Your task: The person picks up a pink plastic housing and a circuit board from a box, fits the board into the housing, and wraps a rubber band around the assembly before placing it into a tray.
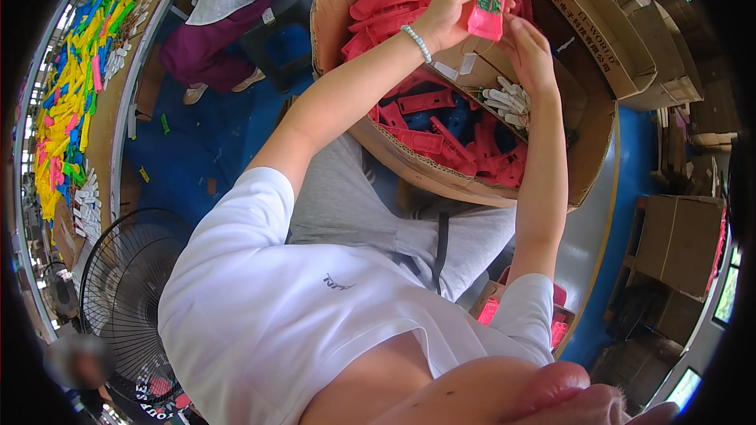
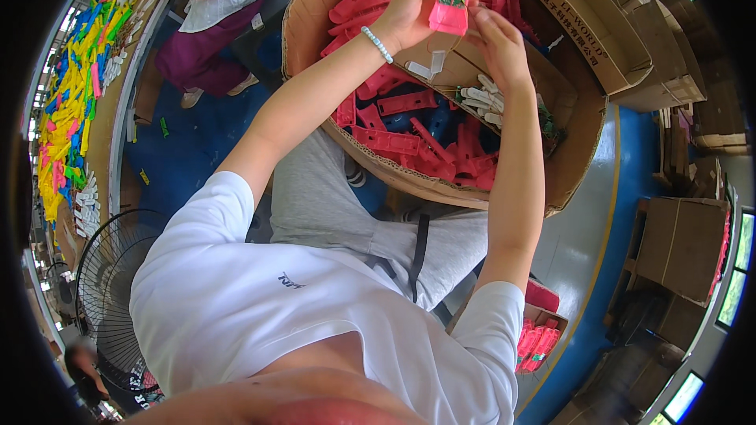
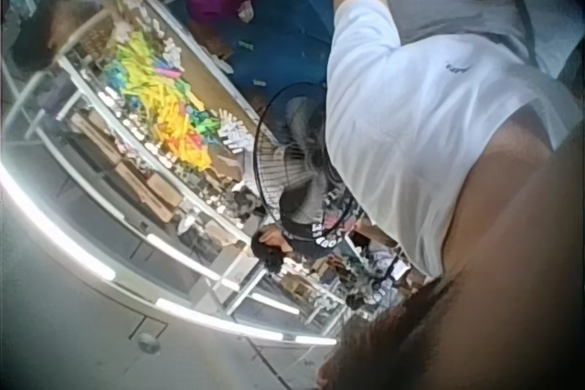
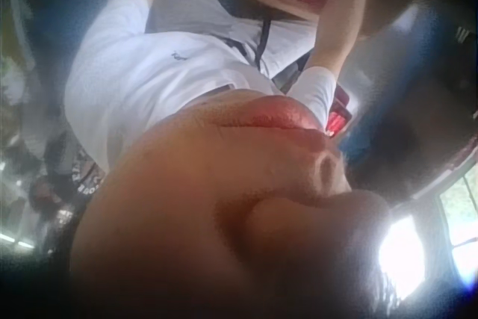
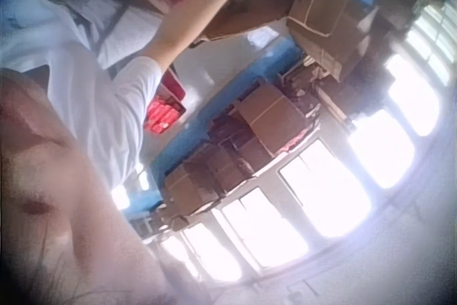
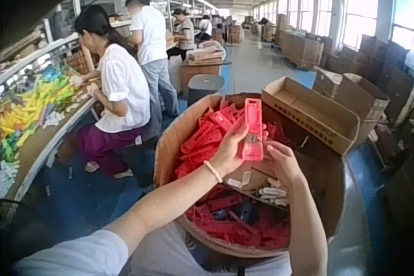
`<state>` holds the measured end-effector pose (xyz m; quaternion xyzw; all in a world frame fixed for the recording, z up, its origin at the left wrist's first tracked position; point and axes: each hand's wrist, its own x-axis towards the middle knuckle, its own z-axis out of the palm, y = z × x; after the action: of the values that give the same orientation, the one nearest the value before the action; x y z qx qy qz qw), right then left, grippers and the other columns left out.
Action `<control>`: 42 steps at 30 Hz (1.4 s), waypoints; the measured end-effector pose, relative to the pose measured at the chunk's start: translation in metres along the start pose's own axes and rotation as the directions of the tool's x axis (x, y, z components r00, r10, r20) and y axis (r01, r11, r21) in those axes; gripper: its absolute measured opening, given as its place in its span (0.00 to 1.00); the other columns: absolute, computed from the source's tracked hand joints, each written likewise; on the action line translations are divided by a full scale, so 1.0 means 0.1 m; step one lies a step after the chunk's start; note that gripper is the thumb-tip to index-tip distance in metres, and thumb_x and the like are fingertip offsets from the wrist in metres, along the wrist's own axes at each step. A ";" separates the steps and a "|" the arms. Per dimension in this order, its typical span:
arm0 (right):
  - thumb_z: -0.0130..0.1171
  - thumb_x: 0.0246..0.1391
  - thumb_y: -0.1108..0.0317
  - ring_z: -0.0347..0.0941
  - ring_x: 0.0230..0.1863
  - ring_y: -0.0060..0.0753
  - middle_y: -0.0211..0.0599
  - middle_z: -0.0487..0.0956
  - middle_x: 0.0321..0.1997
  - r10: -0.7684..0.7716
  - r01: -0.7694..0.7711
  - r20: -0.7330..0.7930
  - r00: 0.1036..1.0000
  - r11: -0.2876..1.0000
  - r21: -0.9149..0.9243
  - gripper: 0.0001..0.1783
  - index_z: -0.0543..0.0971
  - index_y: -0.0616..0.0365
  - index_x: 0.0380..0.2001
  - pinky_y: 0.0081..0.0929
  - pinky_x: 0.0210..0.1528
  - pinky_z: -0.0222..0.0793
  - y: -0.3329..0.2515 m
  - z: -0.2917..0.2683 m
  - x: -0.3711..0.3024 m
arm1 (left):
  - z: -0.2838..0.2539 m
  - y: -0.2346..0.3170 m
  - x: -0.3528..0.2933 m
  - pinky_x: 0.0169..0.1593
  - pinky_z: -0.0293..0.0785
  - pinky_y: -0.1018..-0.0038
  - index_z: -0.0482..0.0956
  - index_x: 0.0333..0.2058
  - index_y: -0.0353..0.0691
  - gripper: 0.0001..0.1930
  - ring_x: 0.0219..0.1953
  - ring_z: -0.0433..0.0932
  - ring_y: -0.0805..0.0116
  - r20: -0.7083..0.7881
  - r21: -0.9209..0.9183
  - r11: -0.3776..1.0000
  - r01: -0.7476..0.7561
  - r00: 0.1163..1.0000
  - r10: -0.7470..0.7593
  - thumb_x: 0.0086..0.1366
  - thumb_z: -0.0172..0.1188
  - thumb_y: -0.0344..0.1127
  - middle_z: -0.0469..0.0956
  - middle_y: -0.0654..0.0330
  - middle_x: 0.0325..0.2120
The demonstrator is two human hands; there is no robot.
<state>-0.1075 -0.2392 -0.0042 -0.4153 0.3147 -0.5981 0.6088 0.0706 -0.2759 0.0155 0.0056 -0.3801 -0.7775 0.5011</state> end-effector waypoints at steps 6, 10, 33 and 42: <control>0.65 0.50 0.71 0.74 0.39 0.23 0.39 0.82 0.43 0.289 -0.041 0.311 0.906 0.788 -0.614 0.24 0.74 0.62 0.52 0.20 0.38 0.67 0.23 0.03 -0.15 | 0.01 0.06 0.05 0.51 0.76 0.63 0.67 0.56 0.40 0.23 0.42 0.80 0.61 -0.093 -0.198 0.966 -0.164 0.985 0.148 0.64 0.61 0.35 0.78 0.55 0.44; 0.67 0.45 0.77 0.74 0.32 0.22 0.41 0.83 0.36 0.191 -0.032 0.154 0.969 0.718 -0.695 0.32 0.68 0.62 0.56 0.21 0.30 0.67 0.16 0.15 -0.16 | -0.17 0.07 0.05 0.49 0.79 0.56 0.64 0.57 0.45 0.17 0.44 0.79 0.55 -0.190 0.070 0.966 -0.248 0.948 0.257 0.71 0.48 0.34 0.74 0.52 0.44; 0.62 0.53 0.79 0.79 0.31 0.27 0.37 0.80 0.33 -0.857 0.508 0.075 0.510 0.229 -0.830 0.08 0.80 0.65 0.38 0.22 0.36 0.76 -0.37 0.21 -0.13 | 0.18 -0.20 -0.19 0.30 0.79 0.70 0.65 0.58 0.41 0.21 0.28 0.80 0.68 -0.049 0.366 0.889 0.276 0.959 -0.278 0.74 0.43 0.46 0.78 0.58 0.33; 0.62 0.52 0.77 0.78 0.33 0.36 0.39 0.81 0.35 -0.860 0.484 0.305 0.410 -0.079 -0.872 0.03 0.81 0.61 0.32 0.26 0.34 0.74 -0.37 0.19 -0.09 | 0.24 -0.19 -0.25 0.28 0.78 0.71 0.65 0.59 0.41 0.21 0.27 0.80 0.68 -0.001 0.440 0.865 0.239 0.964 -0.266 0.75 0.42 0.47 0.77 0.59 0.32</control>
<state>-0.1093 -0.2251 0.0363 -0.6464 0.4161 -0.6128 -0.1828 0.0591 -0.2381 0.0114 0.1443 -0.5551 -0.7311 0.3693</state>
